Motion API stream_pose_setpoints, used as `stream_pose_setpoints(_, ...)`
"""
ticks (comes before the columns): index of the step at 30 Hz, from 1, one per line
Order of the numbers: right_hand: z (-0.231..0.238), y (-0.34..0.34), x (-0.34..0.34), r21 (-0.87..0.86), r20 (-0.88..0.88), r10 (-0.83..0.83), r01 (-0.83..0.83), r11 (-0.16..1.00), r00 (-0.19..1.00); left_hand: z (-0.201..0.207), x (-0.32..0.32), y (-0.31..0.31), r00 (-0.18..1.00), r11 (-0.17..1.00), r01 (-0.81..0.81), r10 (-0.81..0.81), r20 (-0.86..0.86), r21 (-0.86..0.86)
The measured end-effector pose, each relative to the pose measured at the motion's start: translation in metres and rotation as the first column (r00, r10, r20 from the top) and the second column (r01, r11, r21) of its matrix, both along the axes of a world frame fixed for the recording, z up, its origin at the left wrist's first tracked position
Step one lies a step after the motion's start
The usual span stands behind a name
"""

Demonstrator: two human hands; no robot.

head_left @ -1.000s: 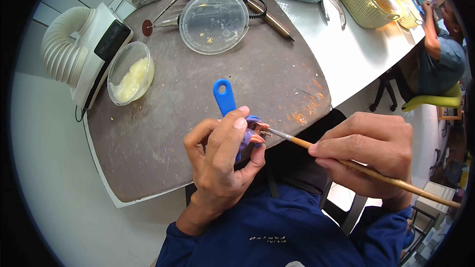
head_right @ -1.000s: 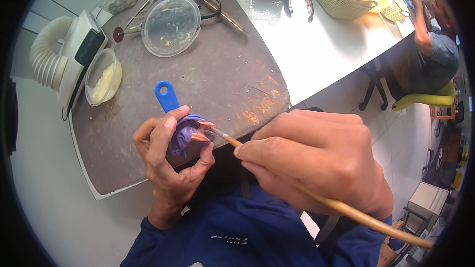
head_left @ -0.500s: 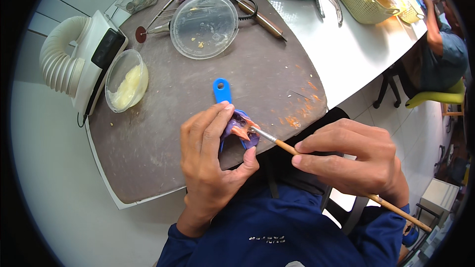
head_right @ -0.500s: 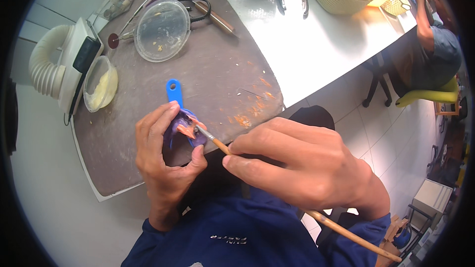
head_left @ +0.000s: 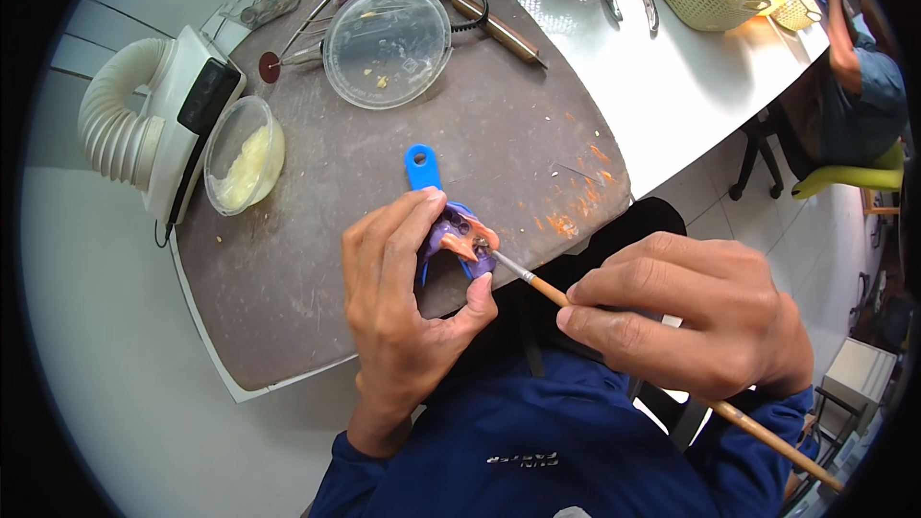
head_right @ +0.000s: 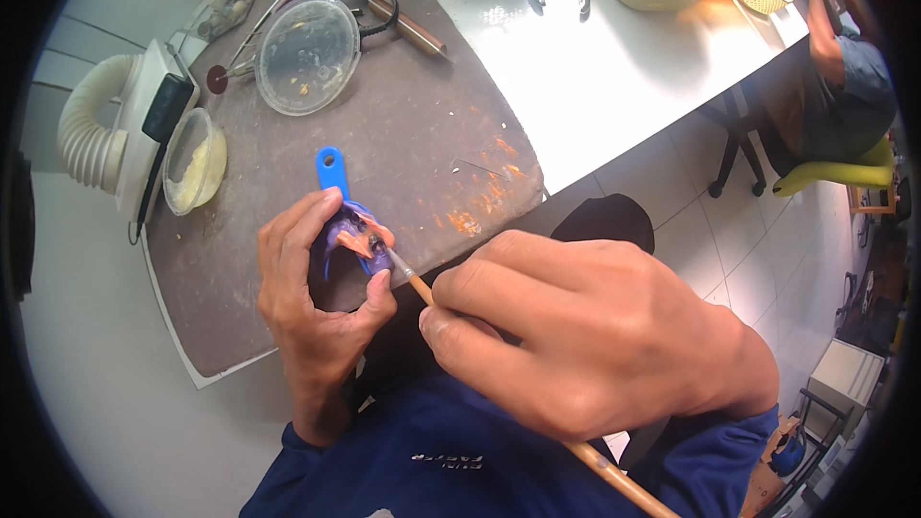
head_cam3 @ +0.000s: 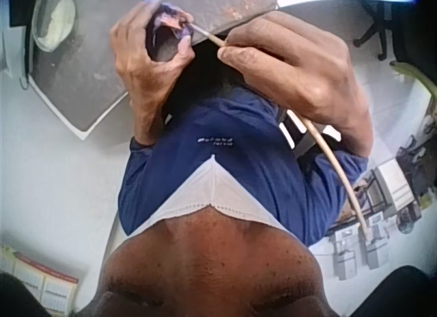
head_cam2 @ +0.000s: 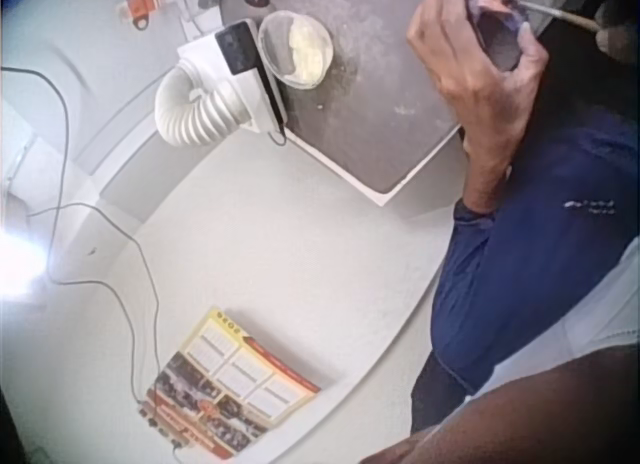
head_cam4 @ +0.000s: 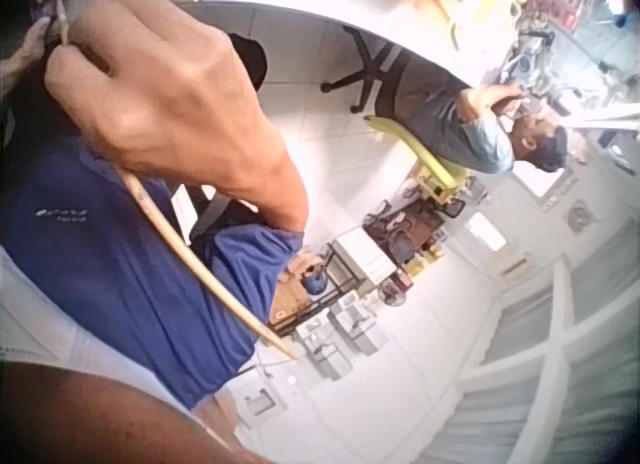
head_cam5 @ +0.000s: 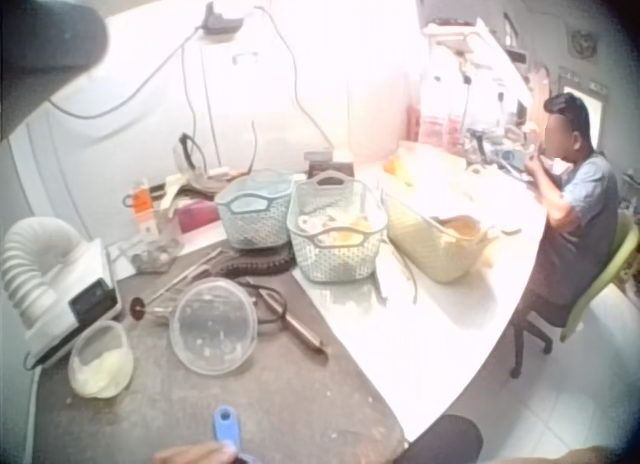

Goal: The person applies a yellowish paste to a purple dental mold using a small brush, then uses a syringe to dispense more material onto the mold. They continue to spread and smooth the material with a metal spatula-like tool, working on the interior surfaces of the mold.

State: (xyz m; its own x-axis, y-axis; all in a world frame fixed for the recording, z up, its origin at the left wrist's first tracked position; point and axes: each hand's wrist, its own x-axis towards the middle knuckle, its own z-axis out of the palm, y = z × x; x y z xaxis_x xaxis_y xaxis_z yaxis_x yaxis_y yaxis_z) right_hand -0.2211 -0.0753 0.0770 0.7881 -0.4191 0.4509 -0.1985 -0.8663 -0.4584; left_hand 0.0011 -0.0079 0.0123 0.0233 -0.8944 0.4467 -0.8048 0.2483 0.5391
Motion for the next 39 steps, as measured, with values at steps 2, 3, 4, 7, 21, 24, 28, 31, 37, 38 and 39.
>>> stream_pose_setpoints(2, 0.000, -0.001, 0.003, -0.003, 0.027, -0.056, 0.056, 0.998, 0.998, 0.000, 0.000, 0.000, 1.000, 1.000, 0.001, -0.001, 0.007, -0.008)
stream_pose_setpoints(3, 0.000, -0.002, 0.003, 0.008, 0.035, -0.077, 0.077, 0.997, 0.996, -0.001, 0.000, 0.000, 1.000, 1.000, 0.002, -0.002, 0.011, -0.012)
stream_pose_setpoints(4, 0.000, -0.005, 0.001, 0.042, 0.033, -0.089, 0.088, 0.995, 0.995, -0.001, 0.001, 0.000, 1.000, 1.000, 0.002, -0.002, 0.014, -0.015)
stream_pose_setpoints(7, 0.007, -0.008, 0.001, 0.139, -0.023, -0.147, 0.149, 0.979, 0.989, -0.006, 0.003, 0.001, 0.999, 0.996, 0.041, -0.040, 0.008, -0.084)
stream_pose_setpoints(21, 0.017, 0.001, 0.013, 0.123, 0.003, -0.170, 0.169, 0.978, 0.985, -0.015, 0.001, 0.006, 0.995, 0.967, 0.089, -0.075, 0.069, -0.238)
stream_pose_setpoints(24, 0.017, 0.002, 0.014, 0.172, -0.009, -0.157, 0.156, 0.973, 0.988, -0.018, 0.001, 0.008, 0.995, 0.965, 0.085, -0.071, 0.065, -0.249)
stream_pose_setpoints(28, 0.015, 0.000, 0.009, 0.249, 0.009, -0.166, 0.159, 0.955, 0.986, -0.017, 0.001, 0.009, 0.996, 0.966, 0.082, -0.069, 0.059, -0.247)
stream_pose_setpoints(31, 0.010, 0.002, 0.008, 0.309, 0.049, -0.163, 0.141, 0.941, 0.985, -0.018, 0.000, 0.009, 0.996, 0.963, 0.072, -0.056, 0.070, -0.258)
stream_pose_setpoints(37, 0.000, 0.003, 0.006, 0.385, 0.112, -0.174, 0.118, 0.915, 0.978, -0.017, 0.002, 0.010, 0.995, 0.962, 0.062, -0.038, 0.095, -0.266)
stream_pose_setpoints(38, -0.002, 0.005, 0.007, 0.382, 0.114, -0.182, 0.126, 0.916, 0.977, -0.017, 0.002, 0.010, 0.995, 0.962, 0.061, -0.036, 0.097, -0.266)
stream_pose_setpoints(39, -0.002, 0.005, 0.005, 0.392, 0.102, -0.176, 0.123, 0.912, 0.979, -0.018, 0.002, 0.010, 0.995, 0.962, 0.059, -0.034, 0.099, -0.267)
